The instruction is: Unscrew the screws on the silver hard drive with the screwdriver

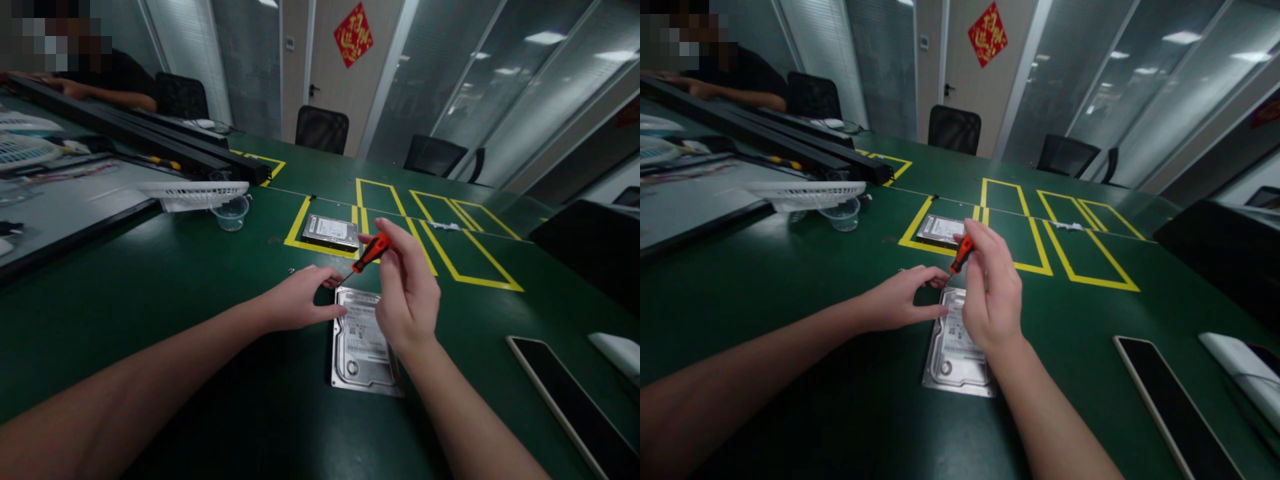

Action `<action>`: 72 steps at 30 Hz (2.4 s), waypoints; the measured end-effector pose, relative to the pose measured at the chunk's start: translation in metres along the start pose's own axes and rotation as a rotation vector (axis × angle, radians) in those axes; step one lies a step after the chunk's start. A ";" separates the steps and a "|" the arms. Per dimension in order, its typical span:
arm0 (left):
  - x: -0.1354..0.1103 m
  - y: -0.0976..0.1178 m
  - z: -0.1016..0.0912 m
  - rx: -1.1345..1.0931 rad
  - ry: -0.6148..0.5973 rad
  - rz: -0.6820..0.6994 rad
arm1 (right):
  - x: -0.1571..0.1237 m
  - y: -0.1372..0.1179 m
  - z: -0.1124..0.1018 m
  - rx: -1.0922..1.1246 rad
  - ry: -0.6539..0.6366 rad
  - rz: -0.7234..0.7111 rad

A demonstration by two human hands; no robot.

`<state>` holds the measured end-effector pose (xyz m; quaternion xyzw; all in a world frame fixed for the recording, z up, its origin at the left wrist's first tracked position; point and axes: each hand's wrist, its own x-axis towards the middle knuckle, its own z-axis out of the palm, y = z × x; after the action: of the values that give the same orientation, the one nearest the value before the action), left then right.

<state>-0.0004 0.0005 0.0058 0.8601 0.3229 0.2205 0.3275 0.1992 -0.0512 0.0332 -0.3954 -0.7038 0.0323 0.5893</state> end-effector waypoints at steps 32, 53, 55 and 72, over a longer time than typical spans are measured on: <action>0.000 -0.001 0.000 -0.007 -0.010 -0.012 | -0.001 -0.002 0.002 0.007 0.057 0.032; 0.000 -0.001 0.000 0.006 -0.002 0.003 | 0.002 0.000 0.000 -0.022 0.016 -0.002; 0.000 -0.002 0.000 0.009 0.001 0.005 | 0.002 -0.001 0.000 -0.007 -0.006 0.009; 0.000 -0.001 0.000 0.001 0.000 -0.005 | 0.002 -0.001 0.001 -0.019 0.031 0.010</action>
<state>-0.0006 0.0006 0.0053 0.8596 0.3251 0.2193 0.3275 0.1974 -0.0502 0.0353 -0.4049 -0.6930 0.0225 0.5961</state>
